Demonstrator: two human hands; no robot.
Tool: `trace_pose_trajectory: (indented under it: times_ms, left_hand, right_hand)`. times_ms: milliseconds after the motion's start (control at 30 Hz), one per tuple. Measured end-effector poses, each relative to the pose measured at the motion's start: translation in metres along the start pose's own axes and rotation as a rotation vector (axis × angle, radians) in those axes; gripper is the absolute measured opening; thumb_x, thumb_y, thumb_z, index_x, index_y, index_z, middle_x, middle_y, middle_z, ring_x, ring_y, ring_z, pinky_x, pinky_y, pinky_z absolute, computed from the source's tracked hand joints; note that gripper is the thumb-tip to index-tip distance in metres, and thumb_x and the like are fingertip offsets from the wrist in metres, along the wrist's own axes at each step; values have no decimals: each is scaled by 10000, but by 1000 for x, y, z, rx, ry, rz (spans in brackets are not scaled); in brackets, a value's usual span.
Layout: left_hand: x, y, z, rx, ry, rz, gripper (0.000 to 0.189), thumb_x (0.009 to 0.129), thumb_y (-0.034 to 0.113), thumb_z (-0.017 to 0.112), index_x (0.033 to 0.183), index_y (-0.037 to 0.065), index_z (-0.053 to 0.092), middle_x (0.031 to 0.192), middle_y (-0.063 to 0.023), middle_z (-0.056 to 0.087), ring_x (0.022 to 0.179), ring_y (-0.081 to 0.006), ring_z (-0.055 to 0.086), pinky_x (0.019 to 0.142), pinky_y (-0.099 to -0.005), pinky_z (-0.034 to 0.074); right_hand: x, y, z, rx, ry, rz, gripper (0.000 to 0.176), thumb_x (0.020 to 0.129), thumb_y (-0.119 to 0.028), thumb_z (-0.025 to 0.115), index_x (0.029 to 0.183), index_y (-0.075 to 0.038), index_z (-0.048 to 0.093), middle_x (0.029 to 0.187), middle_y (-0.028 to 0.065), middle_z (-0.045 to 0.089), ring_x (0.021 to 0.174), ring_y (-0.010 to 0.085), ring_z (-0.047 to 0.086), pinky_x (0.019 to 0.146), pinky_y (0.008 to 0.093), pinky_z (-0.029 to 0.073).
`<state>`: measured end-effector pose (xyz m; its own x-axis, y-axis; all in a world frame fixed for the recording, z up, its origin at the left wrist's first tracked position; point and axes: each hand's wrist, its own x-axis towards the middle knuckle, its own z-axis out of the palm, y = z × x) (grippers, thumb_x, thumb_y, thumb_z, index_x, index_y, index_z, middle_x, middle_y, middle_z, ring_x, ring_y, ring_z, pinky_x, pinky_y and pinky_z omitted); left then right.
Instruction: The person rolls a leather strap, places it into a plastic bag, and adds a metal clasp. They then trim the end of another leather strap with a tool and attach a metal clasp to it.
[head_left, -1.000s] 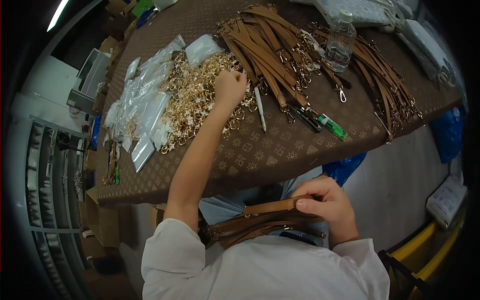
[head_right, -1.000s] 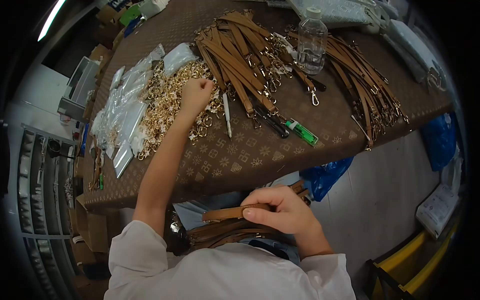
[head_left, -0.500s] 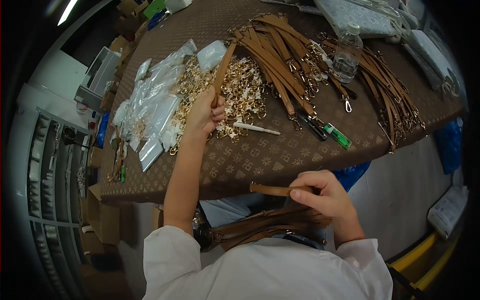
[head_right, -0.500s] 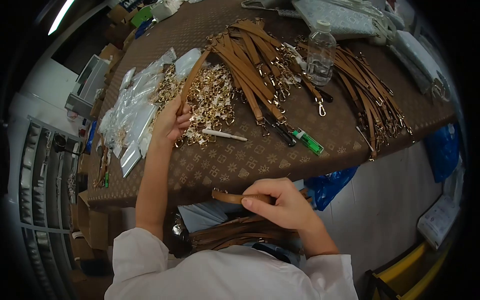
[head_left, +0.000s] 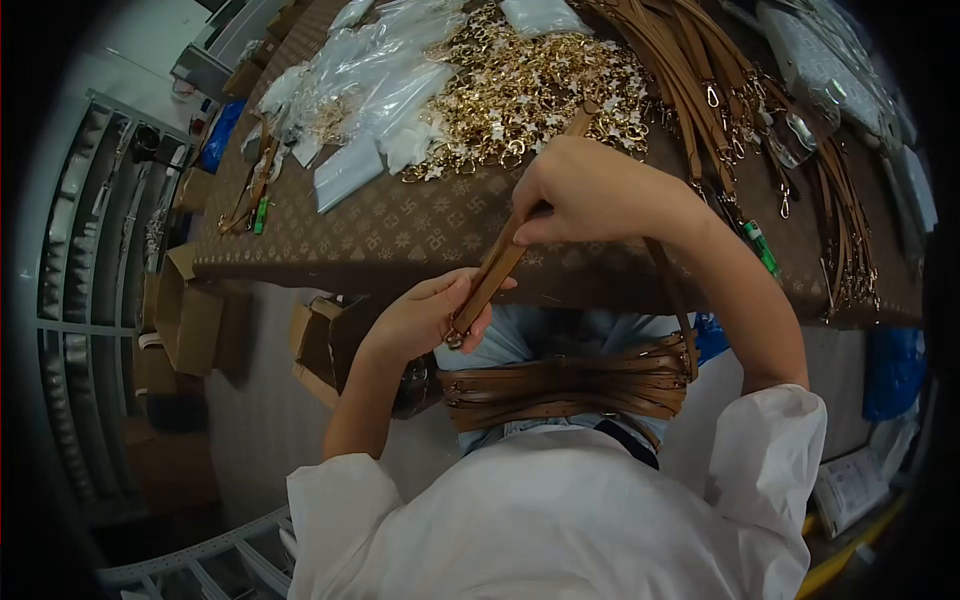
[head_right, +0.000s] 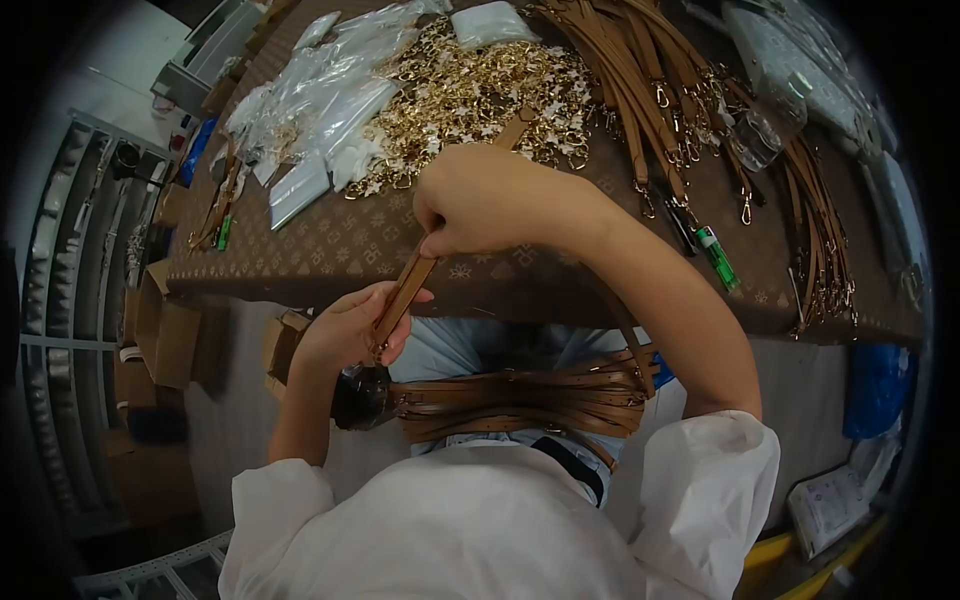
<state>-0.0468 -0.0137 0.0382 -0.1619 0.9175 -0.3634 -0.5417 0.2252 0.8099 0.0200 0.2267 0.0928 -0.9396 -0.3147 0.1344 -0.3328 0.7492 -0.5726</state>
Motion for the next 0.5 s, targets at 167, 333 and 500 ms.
trace_pose_trajectory:
  times_ms: [167, 333, 500]
  left_hand:
    - [-16, 3, -9, 248, 131, 69, 344, 1005, 267, 334, 1098, -17, 504, 650, 8, 446, 523, -61, 375, 463, -195, 294]
    - [-24, 11, -10, 95, 114, 203, 323, 999, 272, 353, 992, -11, 509, 586, 24, 395, 470, -48, 309, 430, -198, 260]
    - [-27, 7, 15, -5, -3, 283, 352, 983, 303, 389, 939, -25, 509, 560, 0, 443, 421, -48, 322, 402, -199, 260]
  right_hand:
    - [13, 9, 23, -180, 60, 36, 278, 741, -306, 697, 821, -42, 660, 751, 108, 625, 719, 294, 612, 648, 371, 486]
    - [13, 18, 41, -452, 442, -337, 380, 750, -419, 651, 909, -79, 594, 988, 54, 532, 826, 240, 556, 652, 335, 481]
    - [21, 7, 25, -727, 672, -341, 251, 727, -310, 641, 874, -115, 585, 894, 15, 586, 818, 188, 551, 668, 310, 479]
